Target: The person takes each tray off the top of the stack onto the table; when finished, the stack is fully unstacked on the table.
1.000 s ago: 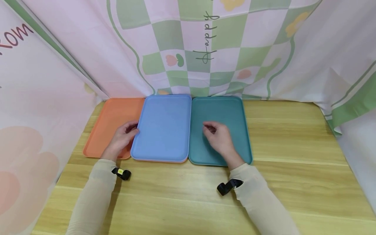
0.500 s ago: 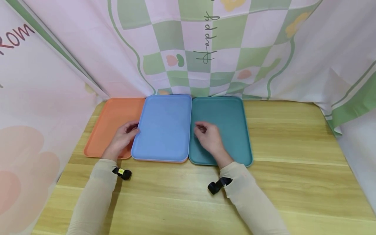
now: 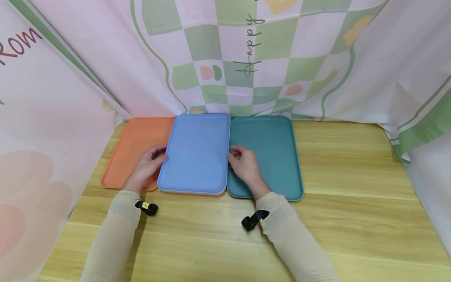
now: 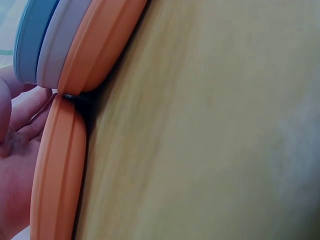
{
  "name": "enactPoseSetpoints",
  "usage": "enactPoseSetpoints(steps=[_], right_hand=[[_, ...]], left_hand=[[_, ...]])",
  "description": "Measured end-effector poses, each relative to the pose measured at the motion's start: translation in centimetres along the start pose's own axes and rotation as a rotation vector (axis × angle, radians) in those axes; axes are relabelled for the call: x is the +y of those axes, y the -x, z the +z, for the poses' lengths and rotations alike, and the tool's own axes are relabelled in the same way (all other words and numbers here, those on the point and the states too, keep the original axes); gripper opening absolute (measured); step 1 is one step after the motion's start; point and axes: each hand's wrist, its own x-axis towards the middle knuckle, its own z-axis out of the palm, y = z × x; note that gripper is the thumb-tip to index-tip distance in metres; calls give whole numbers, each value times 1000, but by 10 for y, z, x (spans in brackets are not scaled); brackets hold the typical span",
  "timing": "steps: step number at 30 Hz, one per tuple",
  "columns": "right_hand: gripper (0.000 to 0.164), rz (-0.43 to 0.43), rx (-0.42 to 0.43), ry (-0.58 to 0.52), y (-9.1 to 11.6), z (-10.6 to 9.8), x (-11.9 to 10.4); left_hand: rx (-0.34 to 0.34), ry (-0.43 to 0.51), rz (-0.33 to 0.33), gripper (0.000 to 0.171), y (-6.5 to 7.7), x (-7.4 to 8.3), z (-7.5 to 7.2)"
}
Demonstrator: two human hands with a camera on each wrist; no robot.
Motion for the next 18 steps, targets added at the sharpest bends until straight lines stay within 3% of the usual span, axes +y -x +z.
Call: enactPoseSetpoints(steps=[9, 18], right_hand=[[41, 51, -17, 30, -3, 8, 2], [36, 38, 16, 123, -3, 10, -1]], left_hand=[[-2, -25, -13, 53, 0, 2, 1], [-5, -9, -4, 53, 1, 1, 0]])
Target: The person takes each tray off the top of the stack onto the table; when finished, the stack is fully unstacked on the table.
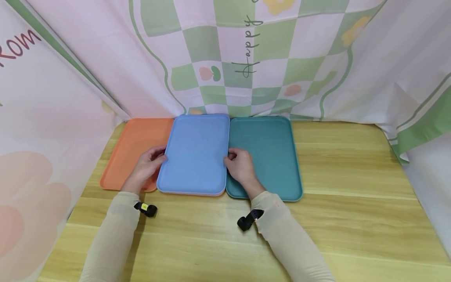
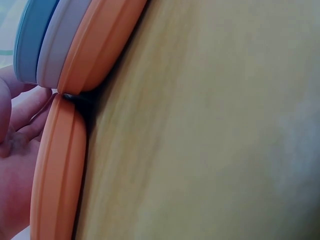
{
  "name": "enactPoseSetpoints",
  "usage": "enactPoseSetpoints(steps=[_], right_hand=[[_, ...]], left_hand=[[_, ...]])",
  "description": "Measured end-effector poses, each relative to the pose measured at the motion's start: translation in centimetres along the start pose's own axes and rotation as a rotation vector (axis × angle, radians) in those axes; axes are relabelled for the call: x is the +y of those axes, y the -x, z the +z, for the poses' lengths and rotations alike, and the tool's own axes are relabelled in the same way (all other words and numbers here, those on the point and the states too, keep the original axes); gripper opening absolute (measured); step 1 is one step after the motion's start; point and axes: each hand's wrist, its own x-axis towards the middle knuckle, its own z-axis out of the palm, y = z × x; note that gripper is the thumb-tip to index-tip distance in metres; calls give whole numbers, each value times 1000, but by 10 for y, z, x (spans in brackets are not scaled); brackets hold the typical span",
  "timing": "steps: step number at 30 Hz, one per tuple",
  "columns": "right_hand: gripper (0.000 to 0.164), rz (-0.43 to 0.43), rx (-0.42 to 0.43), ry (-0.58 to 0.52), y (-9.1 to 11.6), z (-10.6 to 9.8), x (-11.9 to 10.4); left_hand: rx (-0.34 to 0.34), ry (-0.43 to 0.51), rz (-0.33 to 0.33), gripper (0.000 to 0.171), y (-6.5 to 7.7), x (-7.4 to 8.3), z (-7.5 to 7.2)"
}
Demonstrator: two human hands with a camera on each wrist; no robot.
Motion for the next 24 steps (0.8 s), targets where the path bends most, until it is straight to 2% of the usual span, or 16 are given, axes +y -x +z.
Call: enactPoseSetpoints(steps=[6, 24], right_hand=[[34, 4, 22, 24, 4, -1, 1], [37, 30, 87, -34, 8, -7, -5]], left_hand=[[-7, 14, 34, 53, -2, -2, 3], [-4, 12, 45, 50, -1, -2, 2]])
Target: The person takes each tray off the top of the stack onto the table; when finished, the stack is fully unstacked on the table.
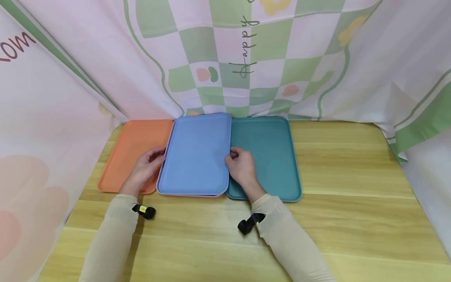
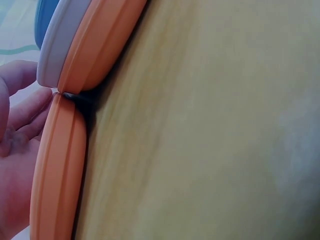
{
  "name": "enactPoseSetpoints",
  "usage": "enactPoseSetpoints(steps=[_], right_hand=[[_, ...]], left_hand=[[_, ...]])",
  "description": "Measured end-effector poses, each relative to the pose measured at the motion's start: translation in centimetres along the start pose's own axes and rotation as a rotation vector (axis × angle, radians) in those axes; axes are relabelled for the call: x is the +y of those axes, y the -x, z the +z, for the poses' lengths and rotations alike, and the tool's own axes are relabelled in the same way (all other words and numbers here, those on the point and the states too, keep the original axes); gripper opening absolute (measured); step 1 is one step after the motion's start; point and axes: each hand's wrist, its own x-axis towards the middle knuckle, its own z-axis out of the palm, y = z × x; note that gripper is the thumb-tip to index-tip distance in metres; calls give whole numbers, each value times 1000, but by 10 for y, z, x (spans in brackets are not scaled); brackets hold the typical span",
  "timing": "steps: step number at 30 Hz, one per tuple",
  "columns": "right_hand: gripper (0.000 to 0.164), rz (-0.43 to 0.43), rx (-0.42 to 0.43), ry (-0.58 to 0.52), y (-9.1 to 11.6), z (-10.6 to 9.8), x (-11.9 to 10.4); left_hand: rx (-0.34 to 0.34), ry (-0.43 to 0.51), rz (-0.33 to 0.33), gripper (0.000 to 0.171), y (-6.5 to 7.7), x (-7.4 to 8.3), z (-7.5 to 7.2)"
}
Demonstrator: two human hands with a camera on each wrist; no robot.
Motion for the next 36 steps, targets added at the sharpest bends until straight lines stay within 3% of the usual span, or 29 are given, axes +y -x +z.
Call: enactPoseSetpoints(steps=[6, 17, 26, 36], right_hand=[[37, -8, 26, -4, 2, 2, -2], [31, -32, 149, -83, 8, 6, -1], [31, -34, 153, -121, 9, -3, 8], [31, -16, 146, -131, 14, -26, 11]], left_hand=[[7, 1, 0, 50, 1, 0, -1], [-12, 10, -4, 52, 0, -2, -1], [-10, 23, 5, 51, -1, -1, -1], [-11, 1, -10, 51, 1, 2, 0]])
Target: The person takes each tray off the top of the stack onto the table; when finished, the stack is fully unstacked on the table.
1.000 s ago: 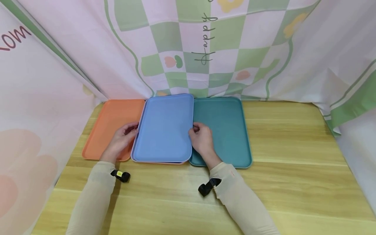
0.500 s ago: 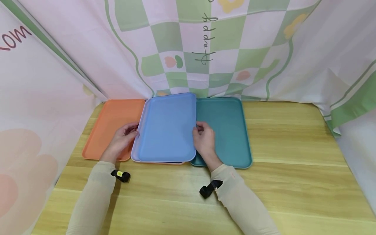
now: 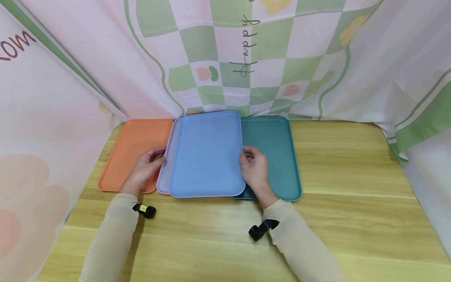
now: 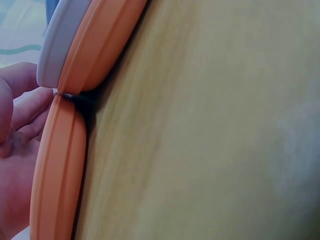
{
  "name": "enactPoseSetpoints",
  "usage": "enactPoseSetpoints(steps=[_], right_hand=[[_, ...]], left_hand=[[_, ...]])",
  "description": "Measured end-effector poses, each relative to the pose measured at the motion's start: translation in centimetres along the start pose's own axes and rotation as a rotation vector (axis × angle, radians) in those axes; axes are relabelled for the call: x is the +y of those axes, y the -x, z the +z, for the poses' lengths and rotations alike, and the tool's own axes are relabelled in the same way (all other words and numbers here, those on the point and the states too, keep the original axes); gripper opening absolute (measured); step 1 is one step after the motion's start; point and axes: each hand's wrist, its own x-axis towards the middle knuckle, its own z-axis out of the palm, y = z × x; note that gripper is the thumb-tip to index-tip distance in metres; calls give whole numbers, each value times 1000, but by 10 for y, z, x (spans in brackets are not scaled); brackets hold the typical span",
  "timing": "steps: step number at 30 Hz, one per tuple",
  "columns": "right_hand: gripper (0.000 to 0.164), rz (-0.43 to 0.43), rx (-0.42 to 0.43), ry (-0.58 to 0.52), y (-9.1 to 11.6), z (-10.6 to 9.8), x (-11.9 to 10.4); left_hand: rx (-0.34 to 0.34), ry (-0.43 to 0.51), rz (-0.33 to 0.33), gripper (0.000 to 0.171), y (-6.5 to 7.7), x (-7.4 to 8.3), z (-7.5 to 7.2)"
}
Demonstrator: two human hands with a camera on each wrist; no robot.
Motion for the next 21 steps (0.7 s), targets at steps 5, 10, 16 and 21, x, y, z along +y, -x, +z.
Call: enactPoseSetpoints(steps=[5, 10, 16, 21], right_hand=[[30, 20, 22, 13, -1, -17, -1], [30, 34, 45, 26, -1, -33, 4], [30, 54, 63, 38, -2, -50, 10], [34, 96, 52, 22, -3, -66, 16]], left_hand=[[-6, 11, -16, 52, 0, 0, 0], [0, 9, -12, 52, 0, -1, 0], [-2, 15, 5, 52, 1, -2, 0], [-2, 5, 10, 53, 0, -2, 1]])
